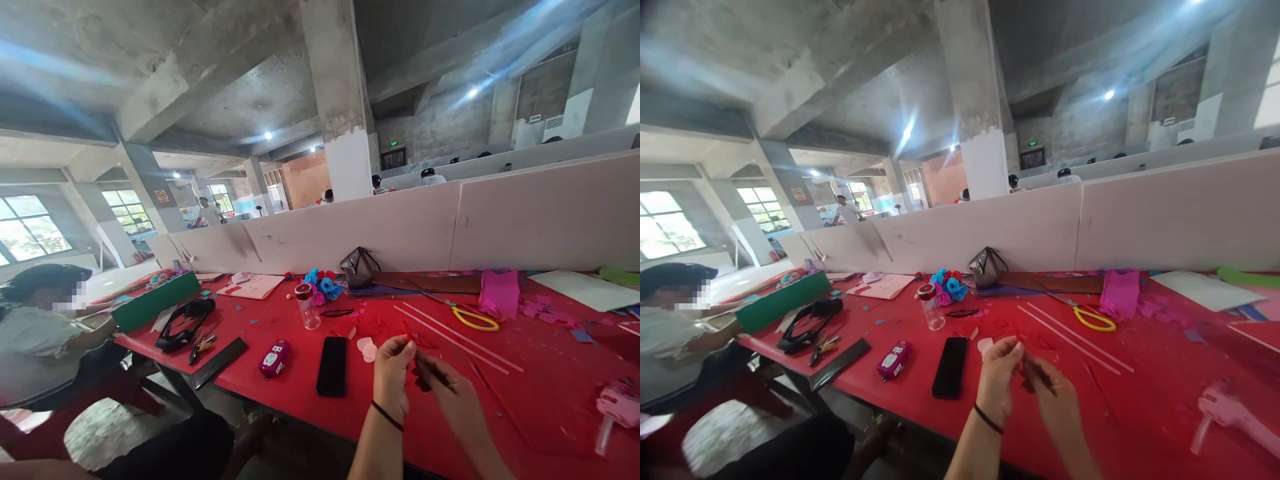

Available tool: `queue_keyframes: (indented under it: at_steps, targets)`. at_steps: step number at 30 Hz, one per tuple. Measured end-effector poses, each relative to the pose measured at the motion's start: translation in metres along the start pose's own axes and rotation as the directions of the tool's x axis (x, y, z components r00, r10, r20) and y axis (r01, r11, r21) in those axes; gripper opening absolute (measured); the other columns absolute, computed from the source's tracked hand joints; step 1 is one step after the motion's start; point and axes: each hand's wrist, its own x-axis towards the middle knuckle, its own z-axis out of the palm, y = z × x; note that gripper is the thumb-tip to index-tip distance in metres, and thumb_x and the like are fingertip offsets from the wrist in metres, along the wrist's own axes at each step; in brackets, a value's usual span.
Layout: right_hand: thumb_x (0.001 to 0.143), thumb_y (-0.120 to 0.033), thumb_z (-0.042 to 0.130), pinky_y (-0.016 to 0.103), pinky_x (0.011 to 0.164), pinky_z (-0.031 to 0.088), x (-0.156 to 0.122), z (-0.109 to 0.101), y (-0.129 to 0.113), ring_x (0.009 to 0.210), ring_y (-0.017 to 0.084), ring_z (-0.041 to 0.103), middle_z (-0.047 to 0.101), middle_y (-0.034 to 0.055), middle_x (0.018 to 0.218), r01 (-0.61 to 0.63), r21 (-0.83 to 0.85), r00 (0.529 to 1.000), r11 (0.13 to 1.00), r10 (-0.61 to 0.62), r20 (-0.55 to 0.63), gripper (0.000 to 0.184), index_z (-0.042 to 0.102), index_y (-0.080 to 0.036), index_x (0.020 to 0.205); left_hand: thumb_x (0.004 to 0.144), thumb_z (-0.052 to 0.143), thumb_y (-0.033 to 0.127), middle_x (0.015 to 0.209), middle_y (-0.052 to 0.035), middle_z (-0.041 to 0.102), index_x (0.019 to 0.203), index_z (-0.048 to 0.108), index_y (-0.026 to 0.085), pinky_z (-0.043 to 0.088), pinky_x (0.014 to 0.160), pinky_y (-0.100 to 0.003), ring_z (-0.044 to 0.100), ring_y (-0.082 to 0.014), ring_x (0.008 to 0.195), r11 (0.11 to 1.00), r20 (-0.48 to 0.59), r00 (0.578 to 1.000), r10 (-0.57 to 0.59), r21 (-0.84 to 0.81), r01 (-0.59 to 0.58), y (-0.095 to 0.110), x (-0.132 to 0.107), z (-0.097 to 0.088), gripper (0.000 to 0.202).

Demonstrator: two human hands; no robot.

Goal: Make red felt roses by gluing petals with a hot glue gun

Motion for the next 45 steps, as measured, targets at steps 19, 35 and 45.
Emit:
queue_keyframes:
  at_steps: [19, 35, 45]
  targets:
    - [0.048, -0.048, 0.084, 0.027, 0.054, 0.041, -0.002, 0.0, -0.014, 0.054, 0.013, 0.049, 0.059, 0.0001, 0.059, -0.211, 0.449, 0.976, 0.868, 0.159, 0.15, 0.04, 0.069, -0.019, 0.071, 0.04, 0.087, 0.04, 0.059, 0.0012, 0.058, 0.061, 0.058, 0.013, 0.04, 0.054, -0.022, 0.051, -0.0074, 0.051, 0.994, 0.019, 0.998, -0.068, -0.089, 0.069, 0.014, -0.012, -0.001, 0.044]
    - [0.051, -0.04, 0.085, 0.024, 0.05, 0.03, -0.011, -0.005, -0.021, 0.049, 0.008, 0.043, 0.056, -0.0032, 0.056, -0.314, 0.512, 0.944, 0.8, 0.204, 0.26, 0.034, 0.065, -0.019, 0.067, 0.054, 0.081, 0.039, 0.061, -0.003, 0.063, 0.065, 0.07, 0.011, 0.038, 0.055, -0.021, 0.053, -0.0076, 0.056, 0.992, 0.068, 0.994, -0.08, 0.107, 0.073, 0.016, -0.017, 0.003, 0.032]
    - [0.056, -0.037, 0.081, 0.023, 0.047, 0.017, -0.012, -0.005, -0.017, 0.043, 0.004, 0.022, 0.043, -0.0071, 0.05, -0.376, 0.535, 0.911, 0.756, 0.196, 0.364, 0.03, 0.06, -0.018, 0.066, 0.058, 0.078, 0.044, 0.067, -0.0048, 0.066, 0.068, 0.071, 0.011, 0.036, 0.053, -0.02, 0.05, -0.0064, 0.056, 0.991, 0.082, 0.99, -0.113, 0.082, 0.106, 0.015, -0.019, 0.001, 0.035]
